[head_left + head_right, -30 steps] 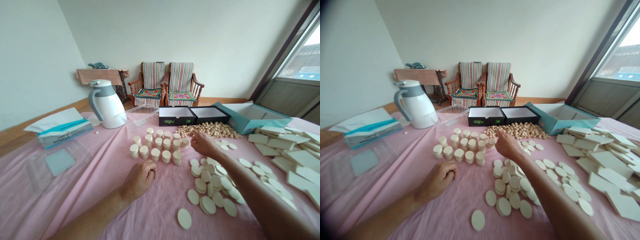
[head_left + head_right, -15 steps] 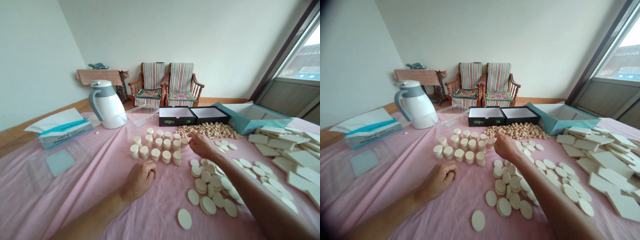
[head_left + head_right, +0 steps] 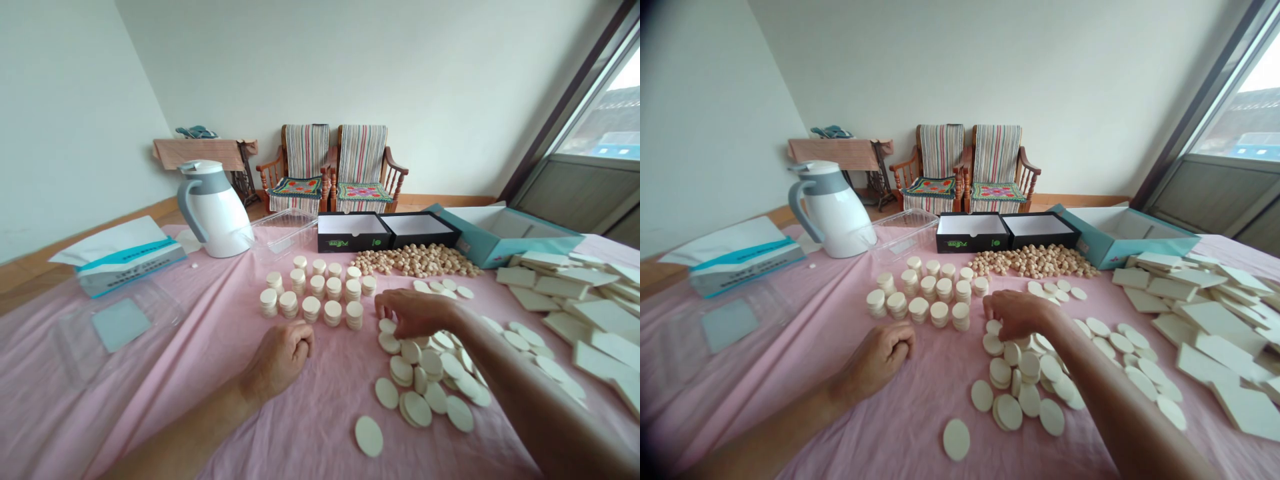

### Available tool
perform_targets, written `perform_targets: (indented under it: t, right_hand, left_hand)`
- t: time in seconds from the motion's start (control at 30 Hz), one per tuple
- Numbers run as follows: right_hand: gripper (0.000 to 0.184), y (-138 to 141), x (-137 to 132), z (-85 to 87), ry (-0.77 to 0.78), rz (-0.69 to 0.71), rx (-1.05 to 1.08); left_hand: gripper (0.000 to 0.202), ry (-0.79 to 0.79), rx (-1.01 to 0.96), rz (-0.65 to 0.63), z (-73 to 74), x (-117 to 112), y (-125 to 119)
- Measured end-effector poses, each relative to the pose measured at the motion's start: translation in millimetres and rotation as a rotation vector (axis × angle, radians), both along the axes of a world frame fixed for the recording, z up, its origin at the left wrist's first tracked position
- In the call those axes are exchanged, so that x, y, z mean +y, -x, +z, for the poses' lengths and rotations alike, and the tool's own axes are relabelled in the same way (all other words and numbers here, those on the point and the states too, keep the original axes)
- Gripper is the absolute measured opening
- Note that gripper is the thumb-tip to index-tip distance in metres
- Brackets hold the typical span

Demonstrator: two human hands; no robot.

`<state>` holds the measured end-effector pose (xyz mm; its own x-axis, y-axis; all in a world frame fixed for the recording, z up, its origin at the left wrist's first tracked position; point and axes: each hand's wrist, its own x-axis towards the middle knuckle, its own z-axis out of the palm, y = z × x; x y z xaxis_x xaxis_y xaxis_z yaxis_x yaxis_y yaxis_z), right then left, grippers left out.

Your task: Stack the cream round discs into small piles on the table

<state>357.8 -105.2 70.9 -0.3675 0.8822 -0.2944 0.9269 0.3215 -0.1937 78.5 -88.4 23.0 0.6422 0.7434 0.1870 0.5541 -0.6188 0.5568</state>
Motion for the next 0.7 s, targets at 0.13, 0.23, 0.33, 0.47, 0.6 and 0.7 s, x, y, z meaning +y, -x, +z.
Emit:
perform_targets:
  t: [0.13,0.23,0.33,0.47,0.6,0.7]
  right_hand:
    - [0.024,8,4,0.2,-0.078,-0.006,0.006]
    - [0.027,8,4,3.7,-0.127,-0.024,-0.026]
    - [0.013,8,2,5.1,-0.13,-0.087,-0.081]
    - [0.022,14,-2,3.3,-0.122,-0.118,-0.173]
    - [0.023,24,-6,3.0,-0.121,-0.093,-0.174]
    - [0.023,29,-8,3.7,-0.149,-0.074,-0.132]
  left_hand:
    - [0.022,0.003,-0.003,-0.006,-0.9,0,0]
    - [0.022,0.005,0.001,-0.004,-0.8,0,0]
    - [0.021,0.002,0.003,0.002,-1.2,1,1]
    - [0.022,0.006,-0.005,-0.004,-3.1,1,1]
    - [0.022,0.009,-0.012,-0.003,-3.6,0,2]
    - [0.022,0.01,-0.009,0.001,-2.5,0,1]
